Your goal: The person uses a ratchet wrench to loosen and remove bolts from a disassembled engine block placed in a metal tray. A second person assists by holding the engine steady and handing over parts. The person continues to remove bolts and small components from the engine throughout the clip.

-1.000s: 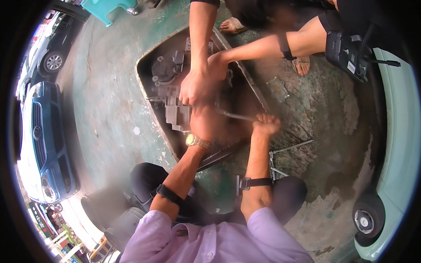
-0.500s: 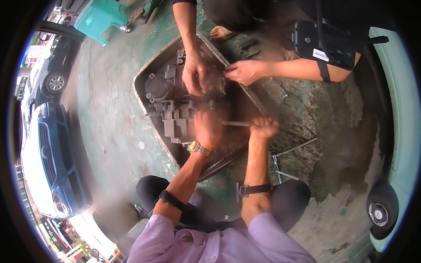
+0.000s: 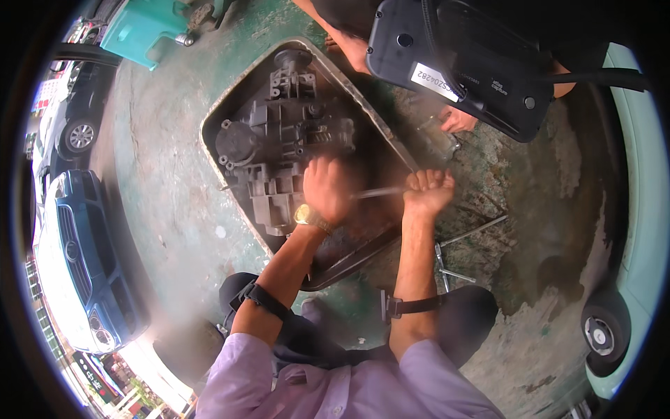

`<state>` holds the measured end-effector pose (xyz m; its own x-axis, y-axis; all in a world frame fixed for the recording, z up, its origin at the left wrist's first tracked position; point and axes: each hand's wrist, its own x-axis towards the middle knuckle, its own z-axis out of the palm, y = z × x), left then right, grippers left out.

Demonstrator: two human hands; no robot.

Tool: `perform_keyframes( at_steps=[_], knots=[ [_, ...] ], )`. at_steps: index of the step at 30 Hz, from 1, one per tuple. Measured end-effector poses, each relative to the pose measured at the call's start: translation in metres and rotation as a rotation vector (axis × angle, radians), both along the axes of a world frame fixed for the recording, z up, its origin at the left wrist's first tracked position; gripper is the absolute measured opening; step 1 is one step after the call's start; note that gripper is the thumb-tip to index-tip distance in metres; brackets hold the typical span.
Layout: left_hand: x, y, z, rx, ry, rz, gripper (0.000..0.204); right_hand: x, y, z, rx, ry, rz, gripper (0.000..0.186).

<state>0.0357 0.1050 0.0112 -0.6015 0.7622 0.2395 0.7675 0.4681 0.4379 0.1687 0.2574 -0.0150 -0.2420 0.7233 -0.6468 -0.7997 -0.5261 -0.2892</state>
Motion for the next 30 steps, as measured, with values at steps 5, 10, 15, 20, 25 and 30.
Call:
perform_keyframes(
  at_steps=[5, 10, 15, 20, 25, 30],
  knots=[
    [-0.007, 0.000, 0.000, 0.067, -0.009, -0.091, 0.036, 0.000, 0.003, 0.007, -0.047, -0.048, 0.039, 0.042],
    [-0.007, -0.001, -0.001, 0.034, 0.006, -0.106, 0.043, 0.000, 0.008, 0.007, -0.054, -0.016, 0.076, 0.043],
    [-0.007, -0.001, -0.004, 0.023, 0.003, -0.116, 0.044, -0.005, 0.019, 0.011, -0.136, -0.161, 0.147, 0.039],
    [-0.011, -0.002, 0.000, -0.007, -0.007, -0.163, 0.042, -0.005, 0.026, 0.018, -0.221, -0.248, 0.200, 0.044],
    [-0.011, 0.000, 0.004, -0.027, -0.042, -0.178, 0.038, -0.007, 0.032, 0.012, -0.253, -0.286, 0.223, 0.044],
    [-0.016, -0.002, -0.002, -0.035, -0.121, -0.264, 0.059, -0.016, 0.035, 0.021, -0.263, -0.385, 0.229, 0.042]
  ],
)
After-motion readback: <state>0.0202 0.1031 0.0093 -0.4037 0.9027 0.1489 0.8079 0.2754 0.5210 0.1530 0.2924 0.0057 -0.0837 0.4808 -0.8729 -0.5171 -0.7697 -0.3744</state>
